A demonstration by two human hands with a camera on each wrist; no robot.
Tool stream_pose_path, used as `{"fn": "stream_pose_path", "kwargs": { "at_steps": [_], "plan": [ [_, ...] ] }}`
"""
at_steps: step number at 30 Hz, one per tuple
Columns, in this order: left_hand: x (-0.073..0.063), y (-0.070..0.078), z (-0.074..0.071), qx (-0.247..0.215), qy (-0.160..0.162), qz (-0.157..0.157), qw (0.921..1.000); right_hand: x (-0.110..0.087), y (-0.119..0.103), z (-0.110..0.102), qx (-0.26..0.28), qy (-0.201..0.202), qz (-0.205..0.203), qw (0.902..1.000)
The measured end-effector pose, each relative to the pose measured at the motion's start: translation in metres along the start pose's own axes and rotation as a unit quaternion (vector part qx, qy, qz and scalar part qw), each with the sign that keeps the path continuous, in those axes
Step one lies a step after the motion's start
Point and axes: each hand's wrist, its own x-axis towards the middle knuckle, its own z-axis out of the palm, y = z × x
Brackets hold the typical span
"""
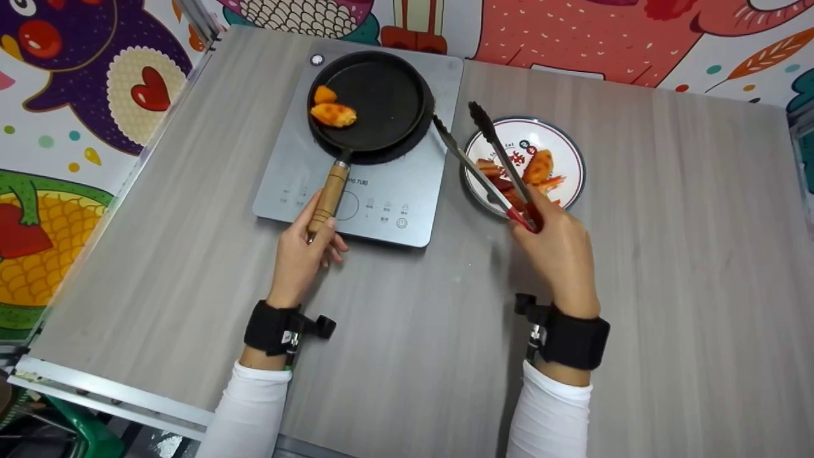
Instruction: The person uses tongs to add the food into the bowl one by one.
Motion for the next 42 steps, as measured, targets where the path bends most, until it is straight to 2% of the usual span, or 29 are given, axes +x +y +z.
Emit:
{"fn": "stream_pose_path", "kwargs": {
  "at_steps": [5, 10, 13, 16, 23, 25, 30, 42],
  "plan": [
    [0.006, -0.017, 0.001, 0.005, 0.001, 0.007, 1.0000, -0.004, 0.017, -0.015, 0.027, -0.047, 0.025, 0.9982],
    [0.007, -0.020, 0.001, 0.002, 0.006, 0.016, 0.9999, -0.010, 0.029, -0.028, 0.022, -0.074, 0.046, 0.9960],
    [0.006, -0.020, 0.000, -0.002, 0.004, 0.010, 0.9999, -0.013, 0.032, -0.032, 0.007, -0.083, 0.049, 0.9954],
    [0.003, -0.017, -0.002, -0.007, 0.009, 0.001, 0.9999, -0.012, 0.031, -0.034, -0.006, -0.085, 0.041, 0.9955],
    [-0.008, 0.007, -0.005, -0.012, 0.021, -0.008, 0.9997, -0.008, 0.024, -0.034, -0.011, -0.101, 0.035, 0.9942],
    [-0.009, 0.010, -0.005, -0.015, 0.020, -0.009, 0.9996, -0.008, 0.022, -0.034, -0.019, -0.100, 0.028, 0.9944],
    [-0.009, 0.012, -0.004, -0.017, 0.017, -0.007, 0.9997, -0.011, 0.021, -0.034, -0.025, -0.097, 0.020, 0.9948],
    [-0.005, 0.015, -0.001, 0.006, 0.003, 0.006, 1.0000, -0.020, 0.032, -0.036, -0.021, -0.102, 0.060, 0.9928]
  ]
}}
